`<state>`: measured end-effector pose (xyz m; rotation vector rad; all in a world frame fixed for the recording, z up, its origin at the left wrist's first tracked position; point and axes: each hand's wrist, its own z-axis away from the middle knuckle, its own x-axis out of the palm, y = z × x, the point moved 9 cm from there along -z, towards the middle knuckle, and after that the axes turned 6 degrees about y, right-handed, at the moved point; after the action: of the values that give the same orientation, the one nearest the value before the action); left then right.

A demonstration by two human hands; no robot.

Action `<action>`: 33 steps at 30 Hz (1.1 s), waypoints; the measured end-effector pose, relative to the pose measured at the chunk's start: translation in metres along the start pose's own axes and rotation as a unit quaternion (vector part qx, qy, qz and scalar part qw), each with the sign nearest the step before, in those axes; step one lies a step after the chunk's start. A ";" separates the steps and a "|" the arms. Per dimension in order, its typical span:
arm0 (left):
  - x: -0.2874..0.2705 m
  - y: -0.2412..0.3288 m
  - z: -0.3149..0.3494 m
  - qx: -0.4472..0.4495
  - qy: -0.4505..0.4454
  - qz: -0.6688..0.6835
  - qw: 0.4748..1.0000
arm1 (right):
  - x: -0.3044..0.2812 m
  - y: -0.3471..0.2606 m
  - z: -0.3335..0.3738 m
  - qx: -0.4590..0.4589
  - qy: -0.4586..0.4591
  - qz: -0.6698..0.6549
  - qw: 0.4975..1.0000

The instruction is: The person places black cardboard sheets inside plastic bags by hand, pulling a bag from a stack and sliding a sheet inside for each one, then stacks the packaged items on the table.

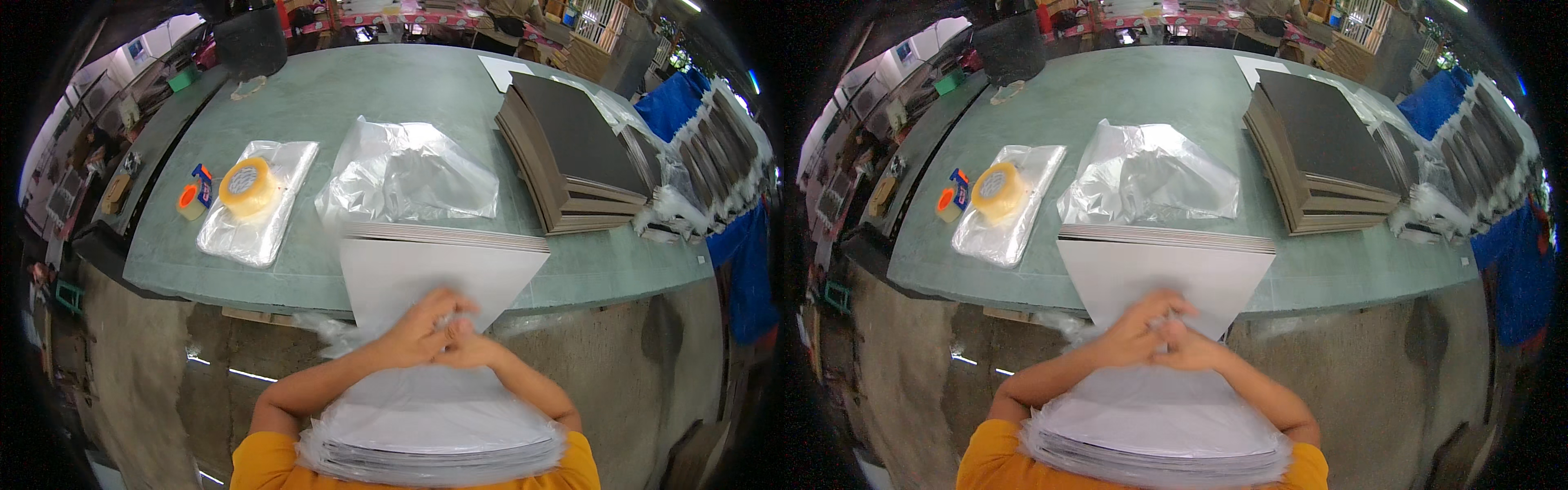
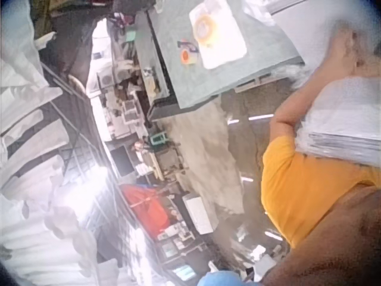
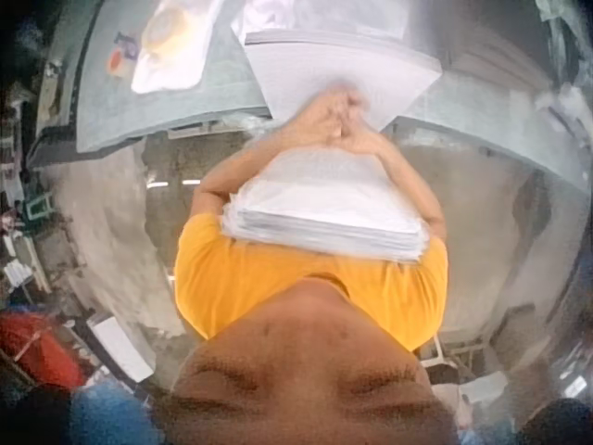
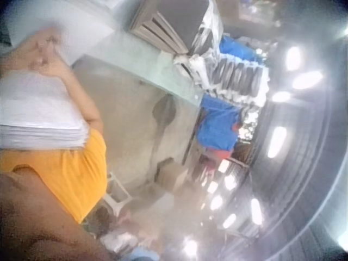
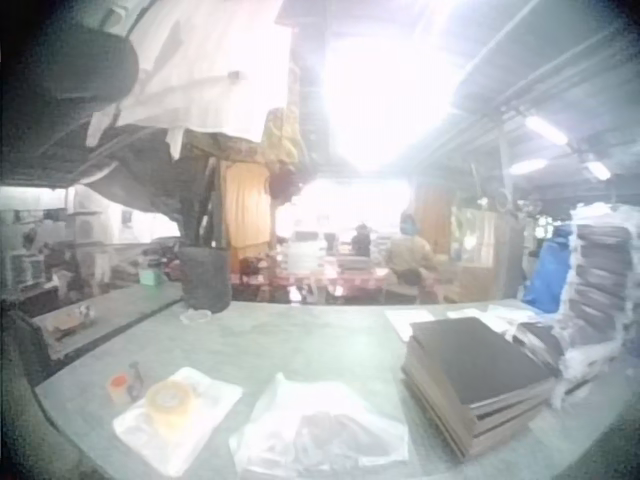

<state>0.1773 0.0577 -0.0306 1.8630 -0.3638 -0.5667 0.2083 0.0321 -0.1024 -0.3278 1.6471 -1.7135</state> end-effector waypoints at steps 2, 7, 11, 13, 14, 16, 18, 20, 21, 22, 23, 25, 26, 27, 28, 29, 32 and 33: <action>-0.040 0.061 -0.012 0.138 0.112 -0.014 0.984 | -0.036 -0.023 -0.001 0.025 0.128 -0.196 0.972; -0.073 0.013 -0.006 -0.159 0.139 0.161 0.964 | -0.050 -0.043 0.018 -0.017 0.130 -0.189 0.973; -0.074 0.012 -0.005 -0.137 0.090 0.125 0.979 | -0.052 -0.044 0.029 -0.112 0.130 -0.064 0.983; -0.064 0.011 -0.003 -0.131 0.037 0.091 0.986 | -0.062 -0.031 0.026 -0.013 0.127 -0.244 0.961; -0.061 0.008 -0.002 -0.129 0.019 0.078 0.988 | -0.065 -0.024 0.026 0.036 0.124 -0.331 0.935; -0.056 0.009 -0.004 -0.133 -0.018 0.054 0.989 | -0.072 -0.009 0.027 0.056 0.100 -0.285 0.951; -0.056 0.011 -0.004 -0.154 -0.046 0.031 0.987 | -0.088 -0.027 0.027 -0.029 0.151 -0.169 0.974; -0.053 0.010 -0.003 -0.148 -0.087 0.029 0.985 | -0.095 -0.069 0.031 -0.154 0.218 -0.055 0.962; -0.051 0.011 -0.003 -0.144 -0.108 0.027 0.983 | -0.095 -0.081 0.034 -0.184 0.229 -0.035 0.955; -0.051 0.012 -0.005 -0.134 -0.109 0.014 0.985 | -0.089 -0.075 0.030 -0.151 0.194 -0.092 0.965; -0.051 0.014 -0.006 -0.124 -0.109 0.000 0.986 | -0.084 -0.071 0.028 -0.117 0.159 -0.150 0.969; -0.053 0.019 -0.010 -0.106 -0.108 -0.017 0.988 | -0.069 -0.060 0.027 0.004 0.075 -0.006 0.997; -0.055 0.021 -0.011 -0.100 -0.106 -0.019 0.989 | -0.064 -0.051 0.029 0.064 0.032 0.067 0.995; -0.056 0.022 -0.012 -0.095 -0.103 -0.020 0.990 | -0.067 -0.054 0.030 0.039 0.050 0.033 0.997; -0.058 0.024 -0.013 -0.090 -0.100 -0.038 0.990 | -0.070 -0.056 0.030 0.013 0.068 -0.001 0.998; -0.059 0.026 -0.015 -0.085 -0.098 -0.057 0.990 | -0.073 -0.059 0.030 -0.013 0.085 -0.035 0.996; -0.065 0.056 -0.019 0.070 0.004 -0.216 0.974 | -0.077 -0.045 0.028 0.037 0.088 -0.107 0.990; -0.065 0.071 -0.018 0.143 0.053 -0.282 0.947 | -0.081 -0.045 0.028 0.040 0.111 -0.162 0.980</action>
<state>0.1341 0.0794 0.0540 2.2812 0.1849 -0.8238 0.2691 0.0593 -0.0322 -0.3958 1.7511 -2.1196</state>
